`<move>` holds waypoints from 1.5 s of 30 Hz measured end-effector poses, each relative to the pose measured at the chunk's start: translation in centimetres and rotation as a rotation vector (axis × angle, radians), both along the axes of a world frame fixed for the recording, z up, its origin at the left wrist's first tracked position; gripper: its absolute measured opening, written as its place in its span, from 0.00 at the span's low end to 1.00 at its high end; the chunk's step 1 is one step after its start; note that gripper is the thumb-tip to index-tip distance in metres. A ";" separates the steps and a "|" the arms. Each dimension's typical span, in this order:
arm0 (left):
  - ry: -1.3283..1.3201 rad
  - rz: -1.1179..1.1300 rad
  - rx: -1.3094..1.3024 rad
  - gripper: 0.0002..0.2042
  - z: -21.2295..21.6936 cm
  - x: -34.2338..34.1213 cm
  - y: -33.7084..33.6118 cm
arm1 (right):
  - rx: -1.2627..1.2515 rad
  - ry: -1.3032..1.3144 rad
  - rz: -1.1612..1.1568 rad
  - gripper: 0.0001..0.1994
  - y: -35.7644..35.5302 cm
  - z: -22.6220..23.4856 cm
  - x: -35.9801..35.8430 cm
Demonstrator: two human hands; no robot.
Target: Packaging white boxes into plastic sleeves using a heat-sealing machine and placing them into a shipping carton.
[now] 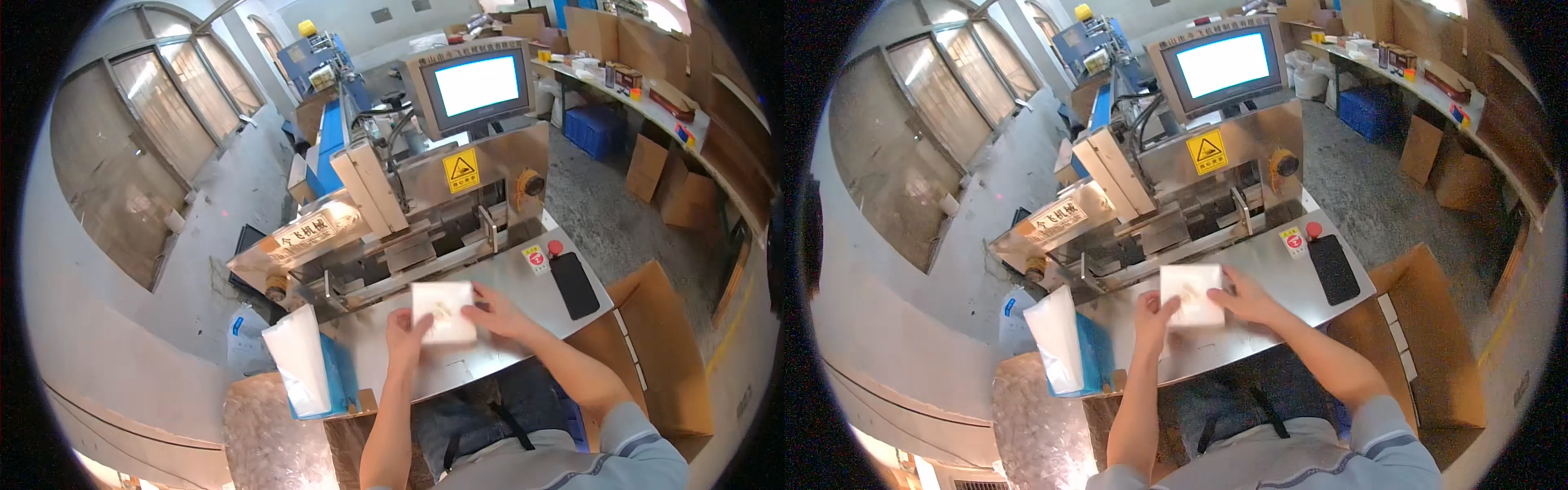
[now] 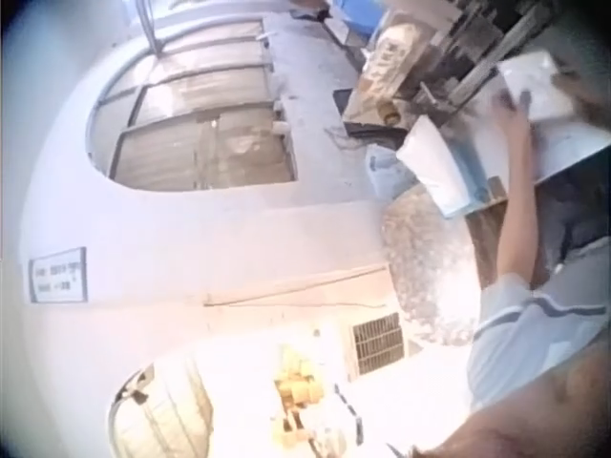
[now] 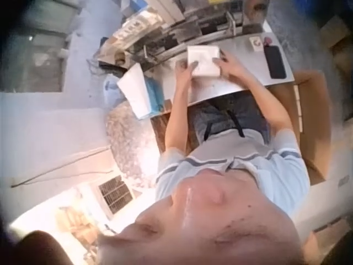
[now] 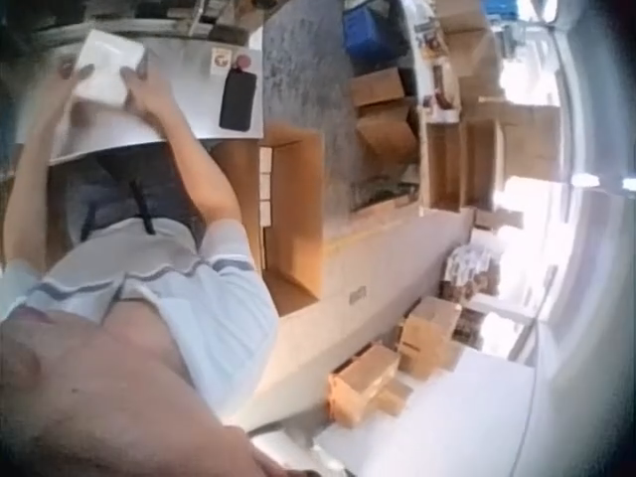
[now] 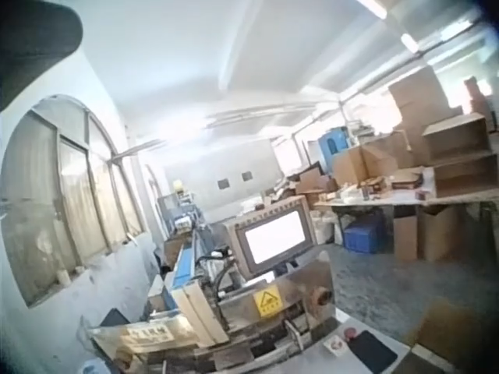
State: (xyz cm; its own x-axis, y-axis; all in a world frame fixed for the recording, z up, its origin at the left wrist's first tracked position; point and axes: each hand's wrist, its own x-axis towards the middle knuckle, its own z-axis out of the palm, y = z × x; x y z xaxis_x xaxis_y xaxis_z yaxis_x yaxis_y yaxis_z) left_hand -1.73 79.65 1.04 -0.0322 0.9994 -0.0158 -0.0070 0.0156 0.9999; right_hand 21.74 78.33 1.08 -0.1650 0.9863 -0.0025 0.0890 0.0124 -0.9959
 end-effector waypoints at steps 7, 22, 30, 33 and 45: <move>-0.012 -0.494 -0.078 0.27 2.4 2.5 -3.1 | -0.181 -0.048 0.345 0.49 -4.6 1.8 5.9; -0.177 0.016 -0.257 0.11 -8.1 -8.8 14.1 | -0.192 -0.012 -1.036 0.32 -31.0 -0.9 33.2; 0.508 -0.070 0.120 0.13 2.3 1.3 -2.8 | -0.835 -0.134 -1.262 0.32 -55.7 -28.0 38.7; 0.688 0.035 0.067 0.16 5.8 -0.5 -4.9 | -0.915 0.082 -1.247 0.31 -55.3 -28.7 36.0; 1.030 -0.232 0.093 0.14 -4.8 -4.3 -2.8 | -0.781 -0.503 -0.893 0.19 -62.7 -45.8 40.1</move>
